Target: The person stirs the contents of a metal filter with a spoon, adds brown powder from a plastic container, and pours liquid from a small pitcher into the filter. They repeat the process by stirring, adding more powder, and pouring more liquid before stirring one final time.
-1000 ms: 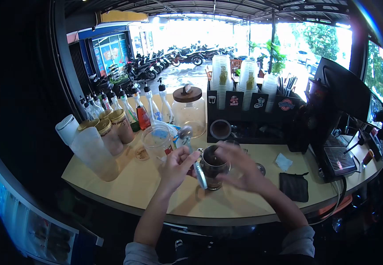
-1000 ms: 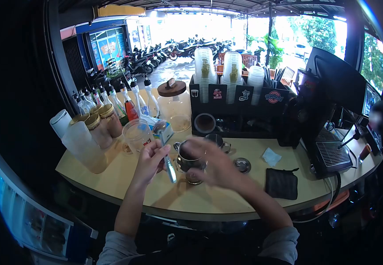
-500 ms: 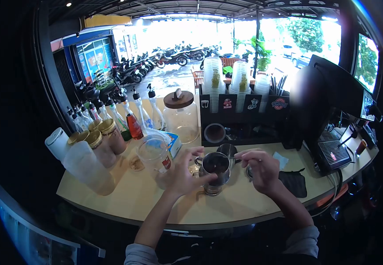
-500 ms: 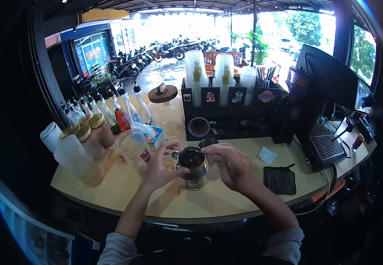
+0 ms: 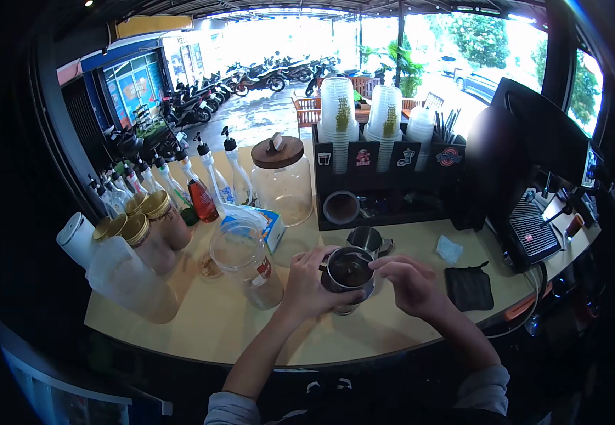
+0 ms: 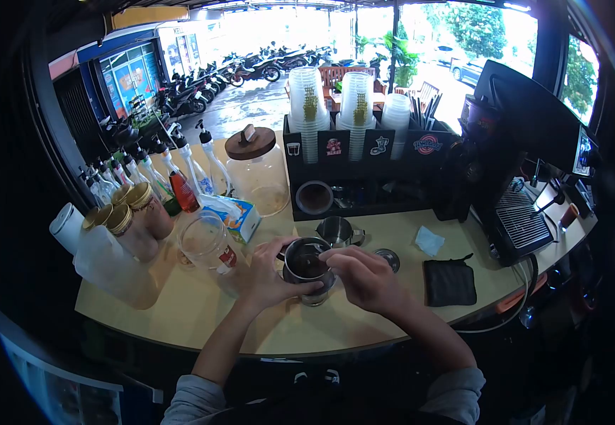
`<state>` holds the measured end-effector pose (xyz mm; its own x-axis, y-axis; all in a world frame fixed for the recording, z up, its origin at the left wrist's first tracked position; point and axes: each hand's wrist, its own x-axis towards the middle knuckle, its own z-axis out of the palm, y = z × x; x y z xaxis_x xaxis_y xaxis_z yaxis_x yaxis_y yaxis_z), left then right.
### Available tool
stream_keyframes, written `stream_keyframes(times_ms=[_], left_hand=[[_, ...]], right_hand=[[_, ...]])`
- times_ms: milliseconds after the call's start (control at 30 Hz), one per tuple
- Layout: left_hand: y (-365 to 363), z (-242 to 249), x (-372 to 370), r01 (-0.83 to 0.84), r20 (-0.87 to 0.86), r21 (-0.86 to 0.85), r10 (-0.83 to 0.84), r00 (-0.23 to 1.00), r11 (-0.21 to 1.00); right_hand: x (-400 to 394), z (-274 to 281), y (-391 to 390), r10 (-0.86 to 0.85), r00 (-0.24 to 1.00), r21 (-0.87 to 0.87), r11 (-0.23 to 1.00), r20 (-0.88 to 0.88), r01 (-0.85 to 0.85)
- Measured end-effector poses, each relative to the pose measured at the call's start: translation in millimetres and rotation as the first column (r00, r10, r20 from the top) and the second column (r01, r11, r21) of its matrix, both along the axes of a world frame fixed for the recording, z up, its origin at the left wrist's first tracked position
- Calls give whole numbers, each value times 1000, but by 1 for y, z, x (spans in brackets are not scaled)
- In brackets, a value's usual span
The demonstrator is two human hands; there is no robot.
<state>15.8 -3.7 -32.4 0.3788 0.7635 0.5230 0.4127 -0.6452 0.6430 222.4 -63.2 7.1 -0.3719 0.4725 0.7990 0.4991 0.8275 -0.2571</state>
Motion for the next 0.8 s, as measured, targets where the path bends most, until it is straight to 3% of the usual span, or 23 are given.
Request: stream_keyframes(times_ms=[233, 433, 533, 600, 800], left_hand=[[1, 0, -1, 3, 0, 27, -3, 1000, 1000], [13, 2, -6, 25, -47, 65, -22, 999, 998], [20, 6, -8, 108, -55, -18, -109, 992, 994], [25, 8, -8, 136, -55, 65, -133, 990, 988], [29, 9, -10, 191, -51, 39, -189, 981, 981]], right_hand=[[0, 0, -12, 80, 994, 125, 988, 76, -89], [2, -3, -10, 55, 997, 28, 998, -58, -53], [-1, 0, -6, 23, 995, -45, 999, -92, -27], [4, -3, -6, 35, 993, -32, 999, -110, -38], [2, -3, -3, 44, 986, -56, 997, -160, -54]])
